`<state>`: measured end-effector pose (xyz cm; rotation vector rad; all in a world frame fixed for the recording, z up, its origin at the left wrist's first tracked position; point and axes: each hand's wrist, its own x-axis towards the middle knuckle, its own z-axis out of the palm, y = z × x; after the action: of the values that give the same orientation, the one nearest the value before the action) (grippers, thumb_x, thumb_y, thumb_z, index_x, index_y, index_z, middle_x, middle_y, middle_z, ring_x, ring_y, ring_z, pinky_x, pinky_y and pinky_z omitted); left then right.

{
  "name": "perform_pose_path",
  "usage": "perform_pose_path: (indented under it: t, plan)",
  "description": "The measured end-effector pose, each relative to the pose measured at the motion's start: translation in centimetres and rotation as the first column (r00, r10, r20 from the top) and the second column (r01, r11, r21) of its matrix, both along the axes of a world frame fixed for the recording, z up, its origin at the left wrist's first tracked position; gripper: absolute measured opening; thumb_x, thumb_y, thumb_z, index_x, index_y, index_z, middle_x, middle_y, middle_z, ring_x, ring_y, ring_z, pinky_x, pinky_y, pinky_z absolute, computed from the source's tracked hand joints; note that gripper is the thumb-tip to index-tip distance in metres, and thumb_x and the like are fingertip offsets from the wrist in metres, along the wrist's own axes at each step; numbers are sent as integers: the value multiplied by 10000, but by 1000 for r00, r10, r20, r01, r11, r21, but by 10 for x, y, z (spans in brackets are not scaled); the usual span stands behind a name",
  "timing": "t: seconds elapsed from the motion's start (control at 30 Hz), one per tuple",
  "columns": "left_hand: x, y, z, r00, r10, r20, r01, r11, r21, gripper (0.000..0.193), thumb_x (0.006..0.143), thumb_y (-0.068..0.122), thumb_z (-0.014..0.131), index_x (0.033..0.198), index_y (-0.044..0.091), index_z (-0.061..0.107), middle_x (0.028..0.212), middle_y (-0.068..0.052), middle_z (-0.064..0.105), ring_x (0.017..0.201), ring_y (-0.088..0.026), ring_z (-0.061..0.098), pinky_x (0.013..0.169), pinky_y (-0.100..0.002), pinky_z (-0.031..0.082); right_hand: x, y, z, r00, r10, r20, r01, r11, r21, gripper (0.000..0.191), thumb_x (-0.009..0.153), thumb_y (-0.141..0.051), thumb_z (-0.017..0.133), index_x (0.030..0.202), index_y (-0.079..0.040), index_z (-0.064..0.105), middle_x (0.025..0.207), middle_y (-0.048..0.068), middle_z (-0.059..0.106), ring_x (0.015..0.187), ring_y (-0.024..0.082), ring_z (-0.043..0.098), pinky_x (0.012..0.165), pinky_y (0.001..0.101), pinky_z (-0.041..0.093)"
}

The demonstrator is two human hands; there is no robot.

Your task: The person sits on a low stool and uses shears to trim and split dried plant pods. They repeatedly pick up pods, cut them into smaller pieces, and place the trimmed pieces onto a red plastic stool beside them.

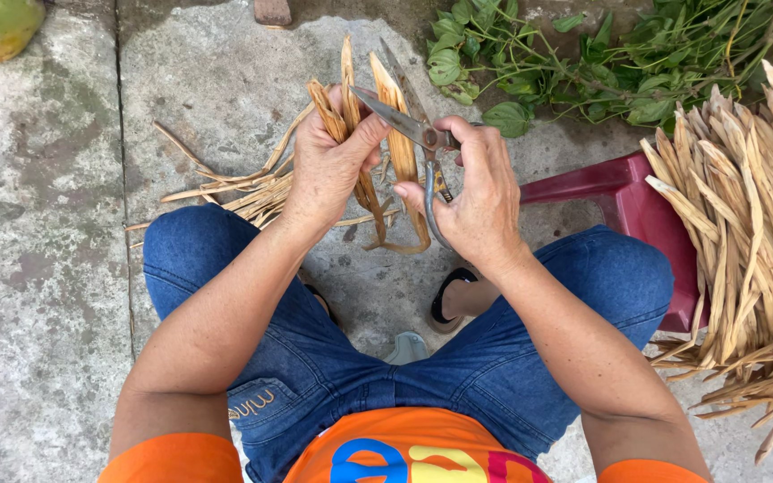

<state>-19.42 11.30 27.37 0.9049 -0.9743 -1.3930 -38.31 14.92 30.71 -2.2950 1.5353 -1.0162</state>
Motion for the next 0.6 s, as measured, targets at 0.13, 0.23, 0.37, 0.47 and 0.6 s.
perform_pose_path:
  t: [0.13, 0.23, 0.37, 0.47, 0.6]
  plan:
    - [1, -2, -1, 999, -23, -22, 23, 1000, -10, 133, 1007, 155, 742, 1045, 65, 651, 772, 37, 599, 612, -43, 538, 542, -201, 446, 0, -2, -3, 998, 13, 63, -16, 998, 56, 748, 798, -325, 955, 1369, -84, 537, 1167, 98, 610, 983, 238, 673, 804, 372, 574]
    - [1, -3, -1, 999, -29, -41, 28, 999, -16, 122, 1007, 141, 741, 1043, 59, 659, 773, 32, 603, 610, -44, 536, 544, -202, 440, 0, -2, -3, 995, 34, 93, -40, 998, 57, 713, 833, -319, 942, 1378, -87, 544, 1194, 85, 621, 1024, 232, 686, 822, 358, 589]
    - [0, -2, -3, 999, -17, -37, 16, 1000, -22, 120, 1001, 132, 739, 1026, 60, 647, 758, 36, 594, 597, -40, 528, 530, -199, 429, 0, -1, 0, 1000, -1, -12, 1, 998, -55, 772, 754, -345, 962, 1348, -77, 549, 1138, 101, 606, 1026, 292, 634, 851, 416, 545]
    - [0, -1, -4, 1000, -3, -28, 2, 1000, -21, 124, 1009, 123, 737, 1006, 61, 629, 759, 40, 585, 602, -37, 525, 529, -197, 424, 2, -2, 2, 999, -4, -41, 0, 994, -107, 797, 727, -343, 969, 1344, -72, 544, 1133, 113, 602, 1049, 321, 606, 875, 443, 522]
    - [-1, -2, -5, 999, -16, -32, 16, 1000, -11, 120, 1003, 119, 734, 1001, 66, 627, 729, 35, 585, 590, -42, 532, 522, -200, 430, 3, -2, 0, 1000, -3, -9, 2, 999, -43, 788, 740, -348, 977, 1350, -80, 554, 1106, 90, 606, 1014, 268, 653, 840, 410, 542]
